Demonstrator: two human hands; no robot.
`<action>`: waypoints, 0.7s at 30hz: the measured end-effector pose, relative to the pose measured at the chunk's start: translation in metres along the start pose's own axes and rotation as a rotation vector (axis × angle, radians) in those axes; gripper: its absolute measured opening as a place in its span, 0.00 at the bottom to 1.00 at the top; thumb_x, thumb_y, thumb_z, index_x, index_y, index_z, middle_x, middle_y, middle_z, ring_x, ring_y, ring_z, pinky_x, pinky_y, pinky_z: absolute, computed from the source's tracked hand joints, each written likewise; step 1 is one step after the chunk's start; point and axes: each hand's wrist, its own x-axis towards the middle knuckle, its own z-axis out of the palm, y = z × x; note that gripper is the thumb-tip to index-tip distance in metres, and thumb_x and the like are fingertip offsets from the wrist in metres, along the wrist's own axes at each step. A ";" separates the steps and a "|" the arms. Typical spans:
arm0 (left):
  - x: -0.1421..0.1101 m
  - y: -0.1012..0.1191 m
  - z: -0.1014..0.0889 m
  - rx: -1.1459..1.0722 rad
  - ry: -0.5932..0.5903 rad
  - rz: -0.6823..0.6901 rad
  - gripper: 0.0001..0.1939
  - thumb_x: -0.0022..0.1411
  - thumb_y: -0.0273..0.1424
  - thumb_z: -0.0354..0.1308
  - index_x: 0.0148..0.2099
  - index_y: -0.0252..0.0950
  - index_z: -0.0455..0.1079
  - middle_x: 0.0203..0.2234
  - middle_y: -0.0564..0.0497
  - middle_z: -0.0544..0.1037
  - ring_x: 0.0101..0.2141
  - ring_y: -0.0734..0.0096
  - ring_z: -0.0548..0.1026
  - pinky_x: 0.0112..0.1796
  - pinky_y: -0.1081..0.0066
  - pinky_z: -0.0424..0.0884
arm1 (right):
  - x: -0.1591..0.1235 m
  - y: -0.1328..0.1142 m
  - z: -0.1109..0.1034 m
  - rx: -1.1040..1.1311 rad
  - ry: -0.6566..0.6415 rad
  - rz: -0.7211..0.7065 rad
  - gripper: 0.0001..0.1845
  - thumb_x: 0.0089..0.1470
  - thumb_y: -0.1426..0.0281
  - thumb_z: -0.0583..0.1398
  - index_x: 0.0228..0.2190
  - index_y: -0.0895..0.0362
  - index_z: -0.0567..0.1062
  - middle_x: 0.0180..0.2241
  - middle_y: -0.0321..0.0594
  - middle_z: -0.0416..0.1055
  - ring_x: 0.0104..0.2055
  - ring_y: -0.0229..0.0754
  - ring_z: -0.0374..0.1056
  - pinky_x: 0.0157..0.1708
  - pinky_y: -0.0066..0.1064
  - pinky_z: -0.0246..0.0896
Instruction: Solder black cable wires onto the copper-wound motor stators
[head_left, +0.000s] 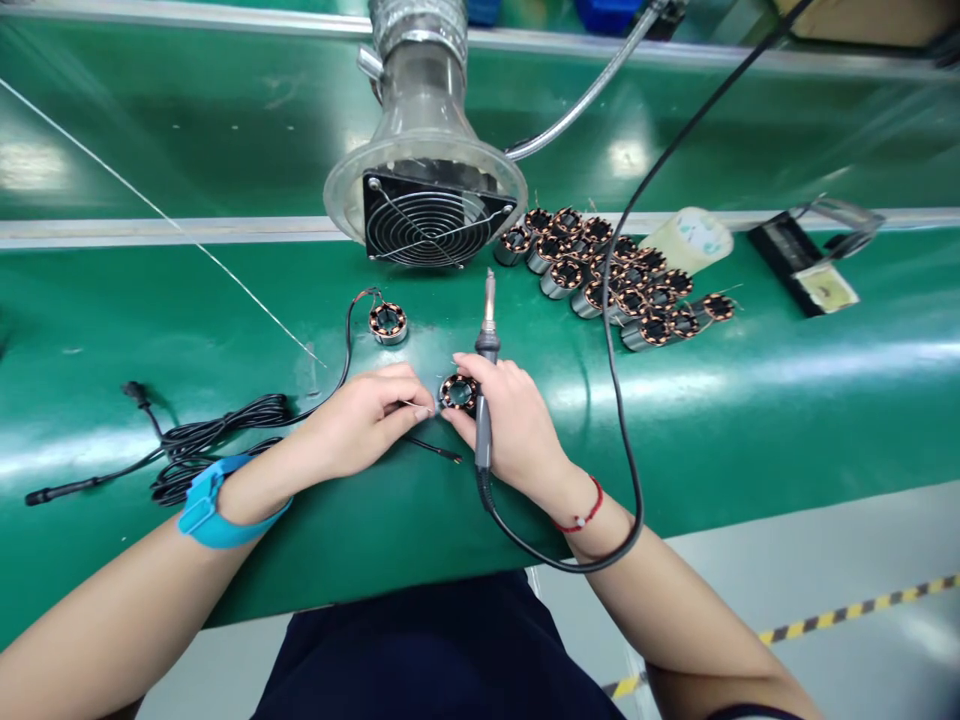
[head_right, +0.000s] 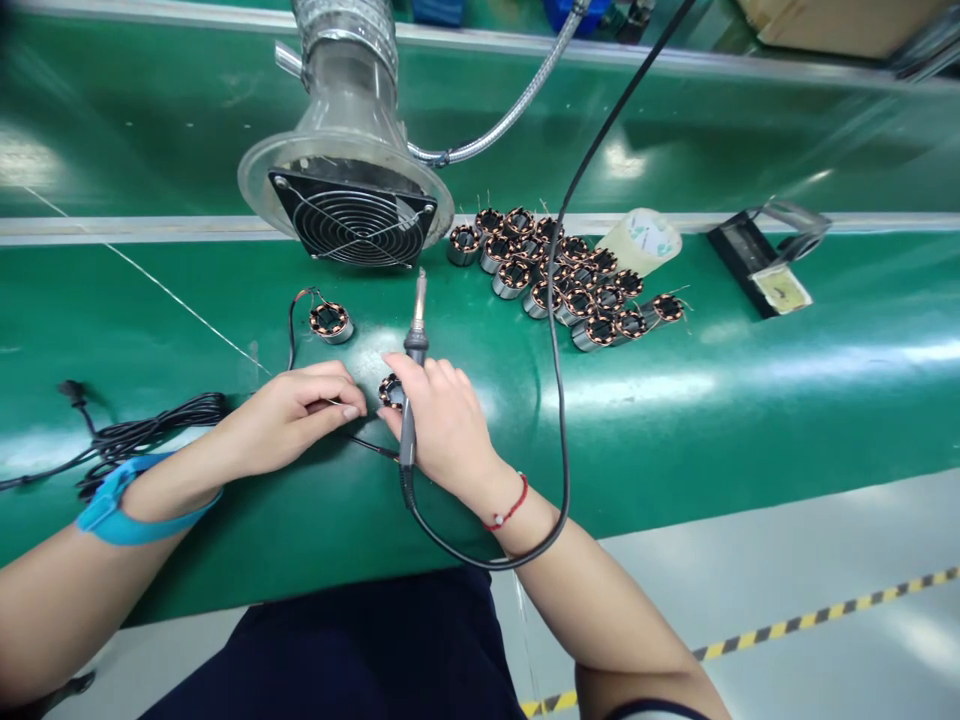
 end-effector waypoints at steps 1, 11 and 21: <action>0.000 0.000 -0.002 -0.032 -0.038 0.015 0.11 0.66 0.32 0.51 0.36 0.37 0.74 0.32 0.51 0.73 0.35 0.71 0.72 0.38 0.71 0.67 | 0.000 0.000 0.000 -0.012 -0.021 -0.031 0.25 0.58 0.66 0.60 0.56 0.57 0.64 0.41 0.47 0.72 0.40 0.51 0.65 0.39 0.42 0.62; -0.001 -0.004 -0.011 -0.030 0.268 -0.132 0.11 0.64 0.36 0.55 0.37 0.36 0.74 0.31 0.52 0.73 0.31 0.71 0.69 0.35 0.71 0.65 | -0.002 0.006 -0.007 0.067 -0.111 -0.152 0.24 0.61 0.70 0.57 0.58 0.54 0.61 0.44 0.45 0.72 0.45 0.49 0.64 0.43 0.39 0.59; -0.010 0.007 0.015 0.335 -0.227 -0.037 0.08 0.66 0.32 0.50 0.38 0.38 0.70 0.37 0.49 0.72 0.35 0.66 0.71 0.35 0.67 0.63 | -0.001 0.017 -0.019 0.268 -0.031 -0.147 0.32 0.53 0.80 0.56 0.58 0.54 0.58 0.54 0.45 0.70 0.57 0.48 0.64 0.56 0.45 0.59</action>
